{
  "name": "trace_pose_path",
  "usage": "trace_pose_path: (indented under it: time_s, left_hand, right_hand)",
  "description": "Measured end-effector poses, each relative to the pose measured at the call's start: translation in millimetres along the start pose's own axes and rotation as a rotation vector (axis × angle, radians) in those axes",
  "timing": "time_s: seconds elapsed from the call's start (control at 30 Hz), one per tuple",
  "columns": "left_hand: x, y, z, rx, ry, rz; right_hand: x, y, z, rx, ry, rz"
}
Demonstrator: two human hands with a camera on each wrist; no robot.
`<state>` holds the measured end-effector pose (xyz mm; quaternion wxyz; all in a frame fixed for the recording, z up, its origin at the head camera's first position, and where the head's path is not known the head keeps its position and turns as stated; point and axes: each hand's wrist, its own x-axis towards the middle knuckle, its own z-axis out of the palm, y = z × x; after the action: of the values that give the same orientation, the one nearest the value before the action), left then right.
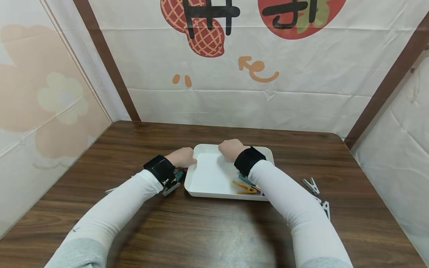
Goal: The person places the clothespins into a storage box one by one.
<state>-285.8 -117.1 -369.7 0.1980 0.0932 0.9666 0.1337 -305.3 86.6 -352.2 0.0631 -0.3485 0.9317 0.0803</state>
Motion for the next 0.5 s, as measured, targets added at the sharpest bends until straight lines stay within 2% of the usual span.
trace_pose_path:
  time_s: [0.3, 0.5]
  left_hand:
    - [-1.6, 1.1, -0.2, 0.0, 0.007, 0.0]
    - [-1.5, 2.3, -0.7, 0.006, 0.001, -0.004]
  right_hand:
    - [-2.8, -1.4, 2.6, -0.029, 0.006, -0.003]
    - [-15.1, 5.5, 0.4, -0.009, 0.047, -0.028]
